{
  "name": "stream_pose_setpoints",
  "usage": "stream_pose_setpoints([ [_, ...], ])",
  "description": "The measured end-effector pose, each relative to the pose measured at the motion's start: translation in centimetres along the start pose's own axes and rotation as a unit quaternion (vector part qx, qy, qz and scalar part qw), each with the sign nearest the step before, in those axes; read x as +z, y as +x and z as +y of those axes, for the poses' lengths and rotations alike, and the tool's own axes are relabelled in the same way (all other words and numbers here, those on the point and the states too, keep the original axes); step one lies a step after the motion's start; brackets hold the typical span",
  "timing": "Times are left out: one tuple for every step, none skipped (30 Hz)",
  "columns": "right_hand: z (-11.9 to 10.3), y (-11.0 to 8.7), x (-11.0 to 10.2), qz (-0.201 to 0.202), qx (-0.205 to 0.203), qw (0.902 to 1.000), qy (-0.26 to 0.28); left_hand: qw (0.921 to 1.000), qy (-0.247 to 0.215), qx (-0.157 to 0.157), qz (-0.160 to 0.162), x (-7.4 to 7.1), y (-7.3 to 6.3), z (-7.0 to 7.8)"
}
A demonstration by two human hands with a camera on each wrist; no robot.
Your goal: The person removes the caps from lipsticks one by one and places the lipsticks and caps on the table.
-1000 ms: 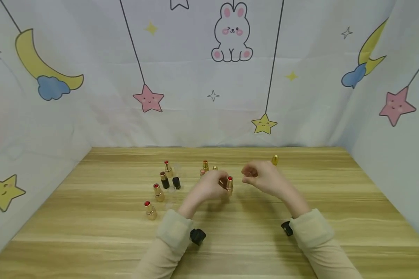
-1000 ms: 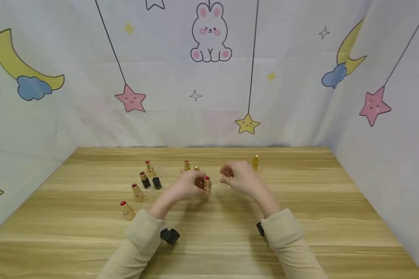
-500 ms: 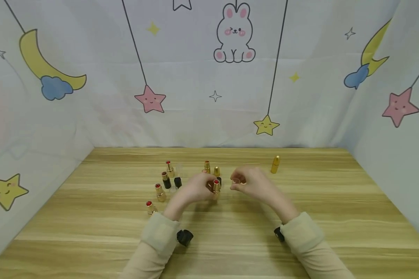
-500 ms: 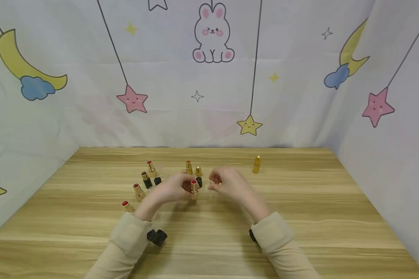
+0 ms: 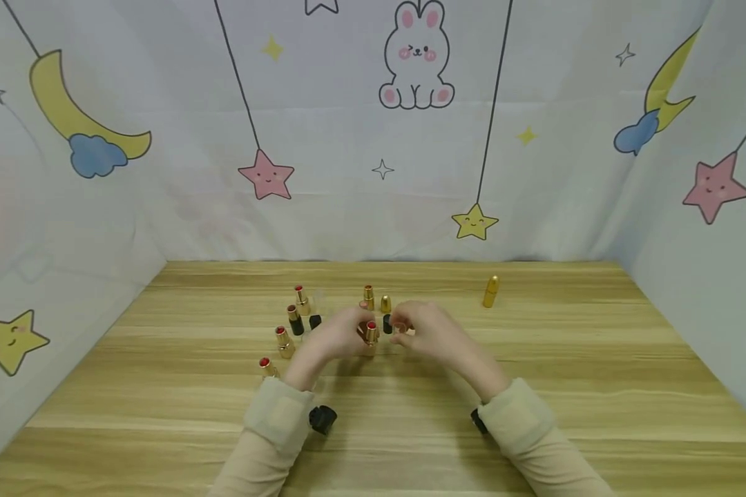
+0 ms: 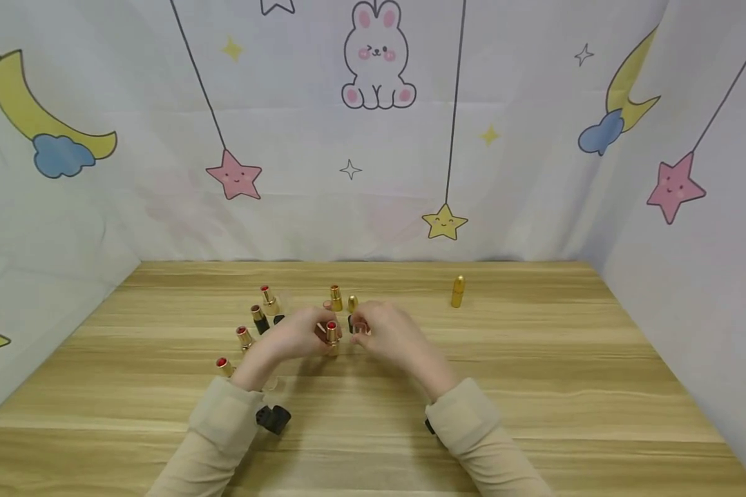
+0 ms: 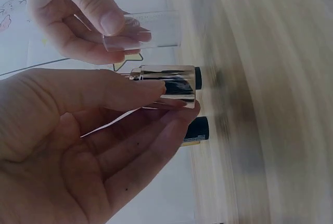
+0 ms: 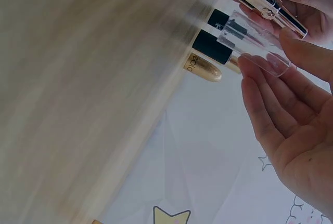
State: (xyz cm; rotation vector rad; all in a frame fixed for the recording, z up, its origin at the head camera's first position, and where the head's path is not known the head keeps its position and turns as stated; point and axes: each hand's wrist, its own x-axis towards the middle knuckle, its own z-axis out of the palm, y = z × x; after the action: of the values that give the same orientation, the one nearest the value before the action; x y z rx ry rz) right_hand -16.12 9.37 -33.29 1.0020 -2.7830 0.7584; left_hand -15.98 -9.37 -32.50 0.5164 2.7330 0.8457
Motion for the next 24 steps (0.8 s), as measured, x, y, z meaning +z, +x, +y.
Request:
stream_pose_setpoints([
  [-0.1,0.0,0.0,-0.003,0.001,1.0,-0.005,1.0,0.007,-0.001,0.004,0.0,0.0,-0.1],
  [-0.2,0.1,0.0,-0.007,0.003,0.9999,-0.009,0.9999,0.014,-0.002,0.006,0.0,0.0,-0.1],
  [-0.3,0.2,0.0,-0.011,0.007,0.9998,-0.013,0.9998,0.018,-0.004,0.008,-0.1,-0.1,-0.2],
  [-0.4,0.2,0.1,-0.014,0.01,0.9997,-0.016,0.9996,0.024,-0.006,0.011,-0.1,-0.1,-0.3],
  [-0.5,0.3,0.1,-0.018,0.014,0.9996,-0.018,0.9995,0.028,-0.007,0.012,-0.1,-0.1,-0.3],
  [-0.6,0.3,0.1,-0.02,0.017,0.9995,-0.02,0.9994,0.031,-0.009,0.014,-0.1,-0.1,-0.4],
  [-0.6,0.4,0.2,-0.022,0.017,0.9994,-0.021,0.9992,0.035,-0.01,0.016,0.0,-0.2,-0.5],
  [-0.7,0.5,0.3,-0.024,0.019,0.9993,-0.021,0.999,0.039,-0.011,0.018,0.0,-0.2,-0.6],
  [-0.8,0.6,0.4,-0.026,0.019,0.9993,-0.021,0.9989,0.041,-0.01,0.02,0.0,-0.2,-0.7],
  [-0.8,0.7,0.5,-0.028,0.019,0.9992,-0.02,0.9988,0.043,-0.01,0.021,0.0,-0.2,-0.7],
  [-0.9,0.8,0.6,-0.03,0.019,0.9992,-0.021,0.9987,0.045,-0.009,0.022,0.0,-0.2,-0.8],
  [-1.0,0.9,0.7,-0.032,0.019,0.9991,-0.02,0.9987,0.046,-0.008,0.023,0.0,-0.2,-0.9],
  [-1.1,1.0,0.8,-0.034,0.019,0.9991,-0.018,0.9986,0.047,-0.007,0.023,0.0,-0.1,-0.9],
  [-1.2,1.1,0.9,-0.036,0.021,0.999,-0.015,0.9986,0.046,-0.007,0.023,0.1,-0.1,-0.9],
  [-1.3,1.1,1.0,-0.037,0.021,0.999,-0.014,0.9987,0.045,-0.007,0.023,0.1,-0.1,-0.9],
  [-1.4,1.2,1.0,-0.038,0.022,0.999,-0.011,0.9988,0.042,-0.009,0.022,0.1,-0.1,-0.9],
  [-1.5,1.3,1.1,-0.04,0.023,0.9989,-0.01,0.9989,0.041,-0.01,0.021,0.1,-0.1,-1.0],
  [-1.5,1.4,1.2,-0.041,0.025,0.9988,-0.007,0.999,0.038,-0.011,0.019,0.1,-0.1,-1.0],
  [-1.5,1.4,1.2,-0.042,0.025,0.9988,-0.005,0.9991,0.035,-0.011,0.019,0.2,0.0,-1.0],
  [-1.6,1.5,1.3,-0.043,0.026,0.9987,-0.005,0.9993,0.032,-0.011,0.017,0.2,0.0,-1.0],
  [-1.6,1.5,1.3,-0.042,0.026,0.9988,-0.005,0.9994,0.029,-0.01,0.016,0.2,0.0,-1.1],
  [-1.6,1.6,1.4,-0.044,0.026,0.9987,-0.004,0.9995,0.028,-0.008,0.014,0.2,0.1,-1.1],
  [-1.5,1.6,1.5,-0.045,0.026,0.9986,-0.005,0.9995,0.026,-0.005,0.014,0.2,0.1,-1.2],
  [-1.5,1.6,1.5,-0.045,0.025,0.9987,-0.007,0.9996,0.023,-0.002,0.013,0.2,0.1,-1.3],
])
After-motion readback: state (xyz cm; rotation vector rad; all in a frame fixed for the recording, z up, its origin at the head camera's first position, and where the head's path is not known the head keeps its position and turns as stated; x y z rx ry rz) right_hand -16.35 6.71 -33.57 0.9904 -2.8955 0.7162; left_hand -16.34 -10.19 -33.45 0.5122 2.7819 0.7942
